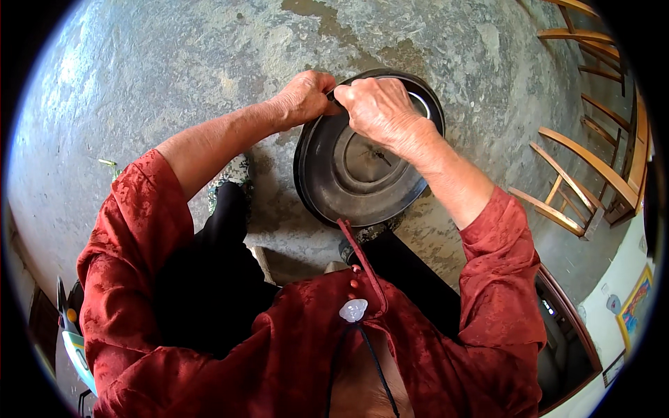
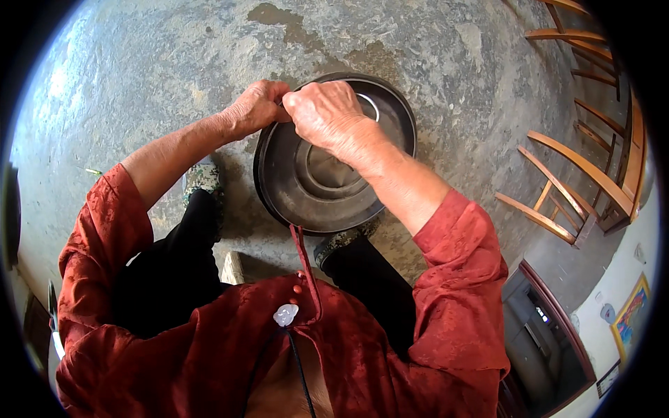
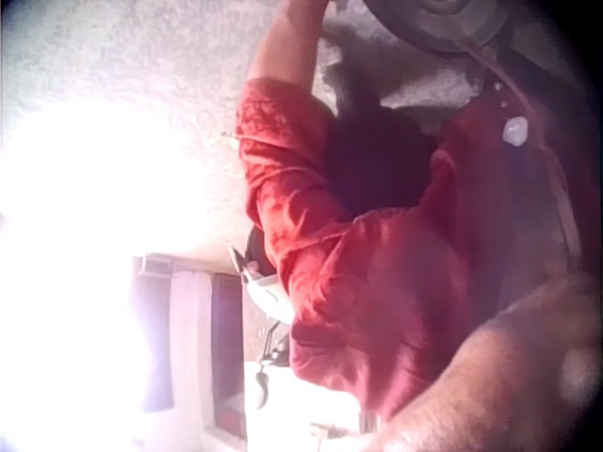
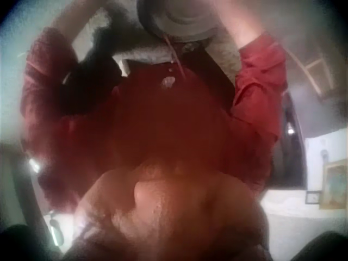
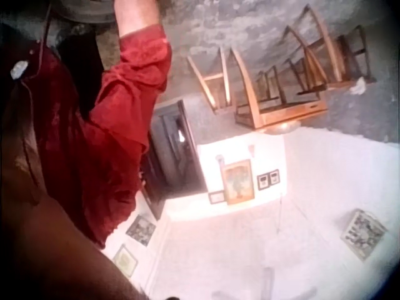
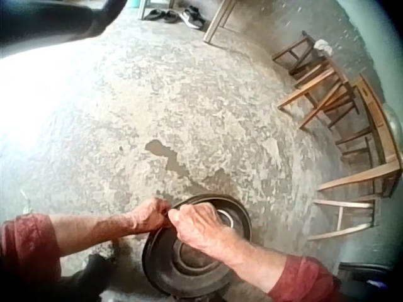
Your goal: The person removes a thin wire from around the inside edge of a metal pot lid using shears. The person then pulls out the remaining wire and places it into a small metal bowl.
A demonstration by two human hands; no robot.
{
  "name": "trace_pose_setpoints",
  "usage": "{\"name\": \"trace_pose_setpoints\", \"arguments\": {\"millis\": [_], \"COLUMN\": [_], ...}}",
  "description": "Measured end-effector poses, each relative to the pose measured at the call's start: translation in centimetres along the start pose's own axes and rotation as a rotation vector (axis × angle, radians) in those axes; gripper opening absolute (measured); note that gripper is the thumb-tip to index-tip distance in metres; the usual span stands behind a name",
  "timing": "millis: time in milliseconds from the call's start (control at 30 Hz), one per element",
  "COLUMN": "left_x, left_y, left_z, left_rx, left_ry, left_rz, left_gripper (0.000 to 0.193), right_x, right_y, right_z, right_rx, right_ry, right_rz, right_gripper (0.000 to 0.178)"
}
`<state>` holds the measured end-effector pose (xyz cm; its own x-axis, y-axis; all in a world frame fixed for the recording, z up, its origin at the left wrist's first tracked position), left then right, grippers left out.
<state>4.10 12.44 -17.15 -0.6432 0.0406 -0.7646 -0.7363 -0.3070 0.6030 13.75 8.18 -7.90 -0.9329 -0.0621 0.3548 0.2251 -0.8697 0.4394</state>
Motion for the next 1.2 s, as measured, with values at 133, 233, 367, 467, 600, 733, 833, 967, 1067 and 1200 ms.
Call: {"name": "trace_pose_setpoints", "arguments": {"millis": [133,233,367,467,600,733,833,967,1067,1200], "left_x": [0.8,0.4,0.8,-0.3,-0.4,-1.2,-0.7,-0.5,-1.0,-0.9], "left_y": [-0.5,-0.5,-0.5,0.1,0.0,0.1,-0.2,0.3,0.4,0.4], "left_z": [-0.6,-0.6,-0.9,-0.4,-0.3,0.0,-0.1,-0.2,-0.1,-0.1], "left_rx": [0.041,0.064,0.052,0.043,0.033,0.027,0.015,0.011,0.017,0.029], "left_ry": [0.078,0.14,0.216,0.119,0.162,0.143,0.175,0.088,0.116,0.125], "left_rz": [-0.015,0.008,-0.004,0.018,0.0,0.012,0.012,-0.004,-0.019,0.024], "left_gripper": [0.017,0.016,0.015,0.015,0.016,0.016,0.016,0.016,0.016,0.016], "right_x": [-4.8,-6.5,-6.4,-6.5,-6.4,-5.6,-2.8,-3.7,-5.8,-2.0], "right_y": [0.5,0.9,1.1,2.1,1.8,0.8,0.4,0.6,0.7,-0.5], "right_z": [0.8,1.5,1.6,2.1,2.4,1.7,1.1,1.8,2.3,0.7], "right_rx": [-0.018,-0.018,-0.01,-0.048,-0.047,0.053,-0.096,-0.039,0.025,0.153], "right_ry": [-0.077,-0.032,-0.039,-0.155,-0.13,-0.055,0.072,0.027,0.09,0.118], "right_rz": [-0.206,-0.211,-0.207,-0.224,-0.212,-0.211,0.005,-0.014,-0.083,-0.051], "right_gripper": [0.015,0.016,0.017,0.018,0.018,0.013,0.008,0.004,0.006,0.005]}}
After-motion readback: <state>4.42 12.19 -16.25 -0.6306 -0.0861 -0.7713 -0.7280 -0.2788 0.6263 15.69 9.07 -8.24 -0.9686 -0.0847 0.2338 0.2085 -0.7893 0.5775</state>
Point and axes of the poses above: each hand's wrist, its own y-axis away from the middle knuckle, its own z-axis out of the back of the hand, x = y × z, the point moved 5 cm from there along -y, towards the middle knuckle, and after that the axes turned 12 degrees about -y, right-handed, at the moved point
